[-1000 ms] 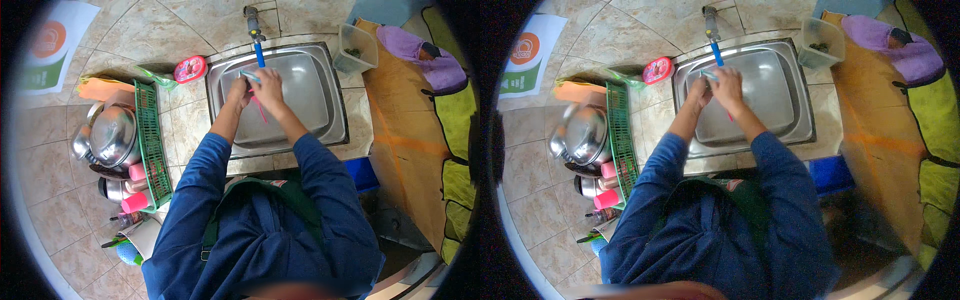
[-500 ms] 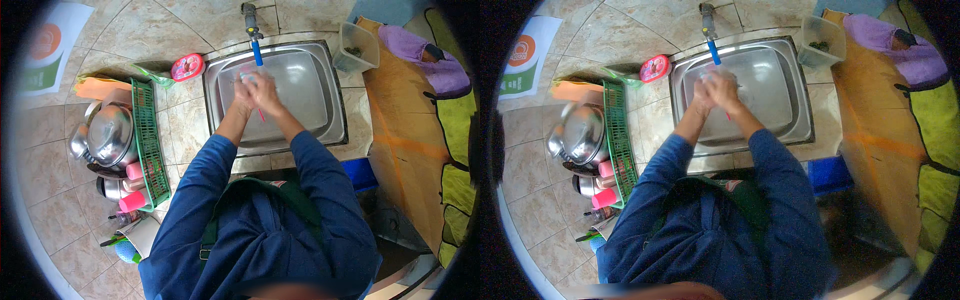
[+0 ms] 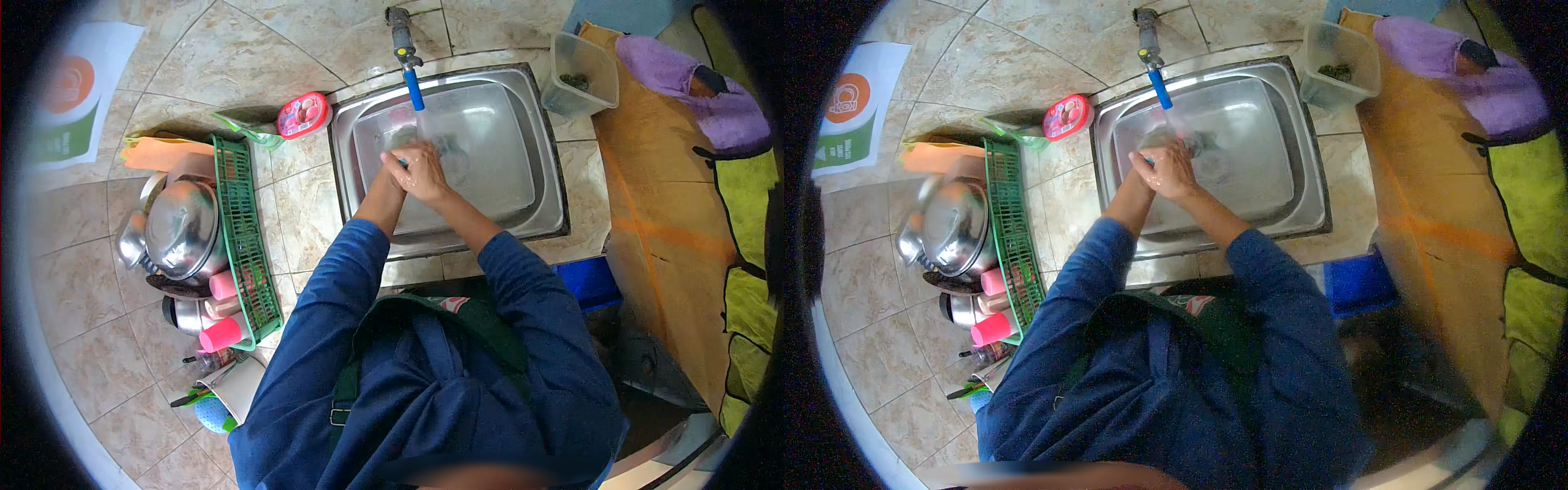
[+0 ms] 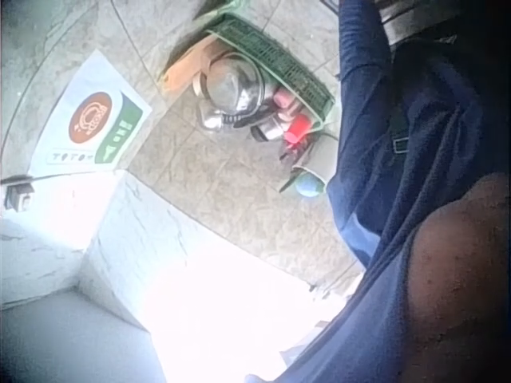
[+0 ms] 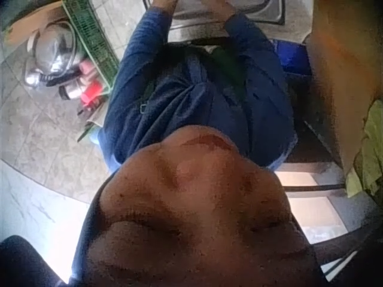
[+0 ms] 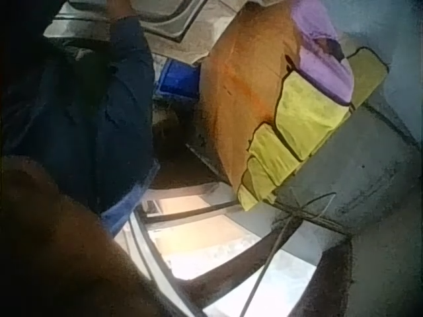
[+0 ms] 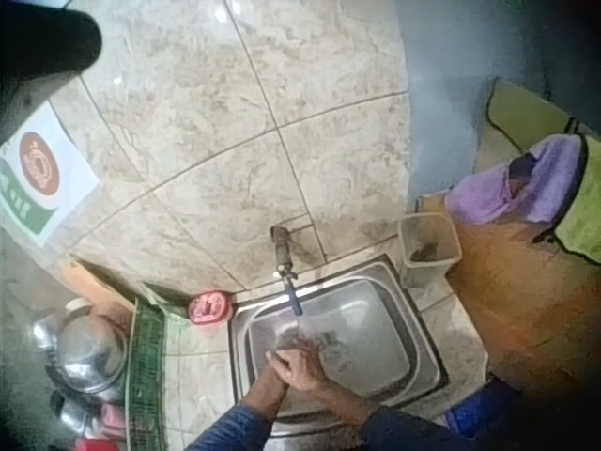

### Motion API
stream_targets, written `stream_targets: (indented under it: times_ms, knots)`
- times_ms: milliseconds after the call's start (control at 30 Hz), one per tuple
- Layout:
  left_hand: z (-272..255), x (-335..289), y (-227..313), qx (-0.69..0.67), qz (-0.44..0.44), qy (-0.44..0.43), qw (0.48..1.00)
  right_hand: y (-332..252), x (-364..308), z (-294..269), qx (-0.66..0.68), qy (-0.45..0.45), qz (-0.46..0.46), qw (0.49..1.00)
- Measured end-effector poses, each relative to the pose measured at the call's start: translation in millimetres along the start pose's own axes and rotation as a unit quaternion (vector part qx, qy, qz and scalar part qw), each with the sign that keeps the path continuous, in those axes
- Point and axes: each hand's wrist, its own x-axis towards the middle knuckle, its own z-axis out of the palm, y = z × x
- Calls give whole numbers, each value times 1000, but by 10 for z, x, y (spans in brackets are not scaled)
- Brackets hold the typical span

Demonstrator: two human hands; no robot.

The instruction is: Washing and rinsing kitchen containers and a spoon at a sink.

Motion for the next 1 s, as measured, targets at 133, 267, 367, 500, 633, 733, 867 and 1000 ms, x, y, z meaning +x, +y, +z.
stream_targets:
  times_ms: [133,267,367,500,633,733,867,1000]
  knots:
    - [421,345,-124,-506,-299,96,803,832,4,-53,44,26,175,983]
    - [49,-3,-25,-533,-131,-19,835,255,-121,120,47,-66,165,983]
    - [166,261,93,-321,-348,299,829,755,9,6,49,21,318,947]
    - [284,463,501,-86,-357,202,908,888,241,-296,617,-3,397,680]
    - [-16,517,614,262,-317,24,911,1060,421,-236,137,11,324,936]
    - [201,242,515,-17,-362,388,848,822,326,-40,-41,22,203,978]
    - [-457,-412,-163,-478,-303,135,814,-7,-24,357,71,-61,-94,991]
    - [314,73,-25,-353,-393,302,794,816,-69,102,78,54,174,980]
